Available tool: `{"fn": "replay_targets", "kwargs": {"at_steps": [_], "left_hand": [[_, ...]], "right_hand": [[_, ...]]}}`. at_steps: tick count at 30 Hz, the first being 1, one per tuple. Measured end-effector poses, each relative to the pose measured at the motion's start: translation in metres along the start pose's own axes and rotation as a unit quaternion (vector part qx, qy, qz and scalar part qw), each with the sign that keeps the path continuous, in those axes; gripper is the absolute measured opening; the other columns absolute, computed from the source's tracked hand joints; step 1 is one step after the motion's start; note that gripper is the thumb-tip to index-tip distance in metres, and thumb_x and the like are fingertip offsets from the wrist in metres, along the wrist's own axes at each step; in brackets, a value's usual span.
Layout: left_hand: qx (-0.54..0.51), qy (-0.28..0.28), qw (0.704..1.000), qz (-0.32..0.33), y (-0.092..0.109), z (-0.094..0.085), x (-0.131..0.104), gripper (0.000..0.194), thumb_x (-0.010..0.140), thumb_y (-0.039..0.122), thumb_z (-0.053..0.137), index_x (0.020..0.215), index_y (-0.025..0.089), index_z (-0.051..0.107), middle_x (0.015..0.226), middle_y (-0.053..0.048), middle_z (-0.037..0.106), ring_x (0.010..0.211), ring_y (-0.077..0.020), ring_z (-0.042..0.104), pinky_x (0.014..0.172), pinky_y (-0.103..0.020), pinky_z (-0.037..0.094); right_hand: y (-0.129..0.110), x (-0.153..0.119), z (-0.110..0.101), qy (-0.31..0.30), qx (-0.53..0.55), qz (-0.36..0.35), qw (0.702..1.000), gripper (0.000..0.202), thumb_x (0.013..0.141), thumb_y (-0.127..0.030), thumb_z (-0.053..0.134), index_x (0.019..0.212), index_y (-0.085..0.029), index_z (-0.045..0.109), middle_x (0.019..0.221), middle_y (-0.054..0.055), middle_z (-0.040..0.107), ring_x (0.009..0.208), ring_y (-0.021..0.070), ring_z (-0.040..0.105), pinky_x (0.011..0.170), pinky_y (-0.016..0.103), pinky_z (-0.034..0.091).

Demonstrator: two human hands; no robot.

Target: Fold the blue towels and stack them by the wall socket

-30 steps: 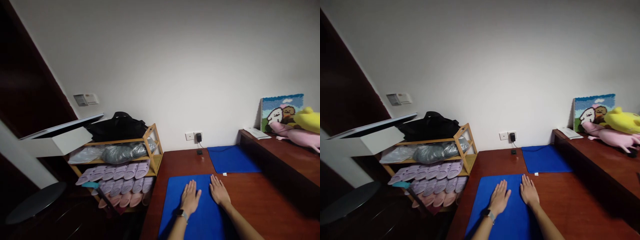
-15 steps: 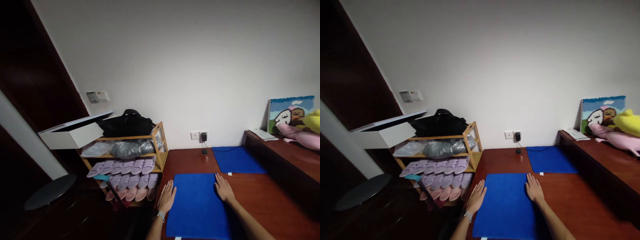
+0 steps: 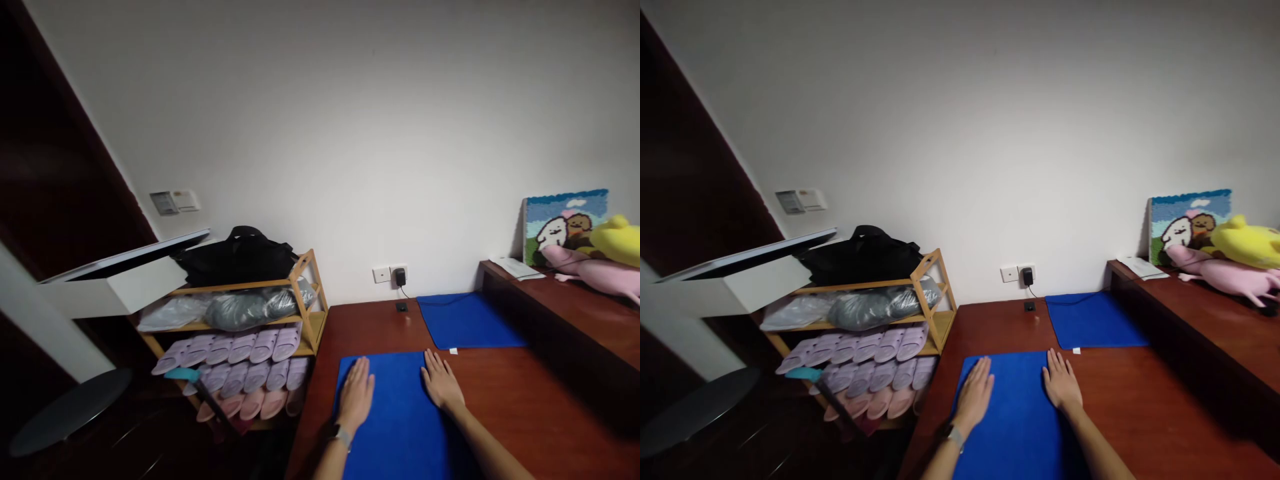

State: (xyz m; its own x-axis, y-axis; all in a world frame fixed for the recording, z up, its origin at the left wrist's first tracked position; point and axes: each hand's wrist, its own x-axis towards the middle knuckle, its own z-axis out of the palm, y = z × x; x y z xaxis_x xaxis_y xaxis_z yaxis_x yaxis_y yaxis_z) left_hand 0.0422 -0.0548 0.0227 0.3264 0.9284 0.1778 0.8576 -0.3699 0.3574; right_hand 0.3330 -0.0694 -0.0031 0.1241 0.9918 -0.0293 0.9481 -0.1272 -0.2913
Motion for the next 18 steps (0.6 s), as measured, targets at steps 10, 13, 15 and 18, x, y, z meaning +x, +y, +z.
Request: {"fn": "replay_targets", "kwargs": {"at_steps": [10,13,15,18], "left_hand": [[-0.029,-0.102,0.989,0.102,0.112,0.076,0.058,0.076,0.103,0.059,0.008,0.166,0.02,0.025,0.17,-0.006,0.028,0.159,-0.0241,0.019,0.133,-0.048,0.017],[0.002,-0.091,0.994,0.066,0.066,0.056,0.051,0.077,0.104,0.06,0.009,0.166,0.017,0.023,0.172,-0.008,0.024,0.16,-0.0261,0.016,0.132,-0.053,0.016],[0.038,-0.08,0.996,0.021,0.026,0.035,0.043,0.078,0.104,0.061,0.011,0.165,0.015,0.027,0.171,-0.01,0.025,0.16,-0.026,0.018,0.132,-0.051,0.018],[0.07,-0.07,0.994,-0.045,-0.032,0.004,0.03,0.08,0.105,0.062,0.012,0.164,0.012,0.03,0.171,-0.012,0.026,0.159,-0.025,0.02,0.131,-0.046,0.018]], "right_hand": [[0.002,0.001,-0.001,0.0,-0.019,-0.019,1.0,0.068,0.102,-0.037,0.017,0.165,-0.014,0.026,0.172,0.005,0.02,0.16,0.0215,0.016,0.13,0.042,0.013],[0.0,0.001,-0.003,-0.001,-0.003,-0.002,1.0,0.07,0.103,-0.041,0.013,0.165,-0.013,0.022,0.173,0.004,0.02,0.161,0.0204,0.015,0.13,0.041,0.011],[0.0,0.001,-0.004,-0.001,0.007,0.002,1.0,0.07,0.103,-0.043,0.012,0.166,-0.012,0.021,0.173,0.003,0.02,0.161,0.0195,0.014,0.13,0.041,0.01],[0.0,-0.001,-0.005,-0.003,0.016,0.002,1.0,0.071,0.103,-0.044,0.013,0.166,-0.013,0.021,0.173,0.002,0.02,0.161,0.0191,0.015,0.13,0.041,0.01]]}}
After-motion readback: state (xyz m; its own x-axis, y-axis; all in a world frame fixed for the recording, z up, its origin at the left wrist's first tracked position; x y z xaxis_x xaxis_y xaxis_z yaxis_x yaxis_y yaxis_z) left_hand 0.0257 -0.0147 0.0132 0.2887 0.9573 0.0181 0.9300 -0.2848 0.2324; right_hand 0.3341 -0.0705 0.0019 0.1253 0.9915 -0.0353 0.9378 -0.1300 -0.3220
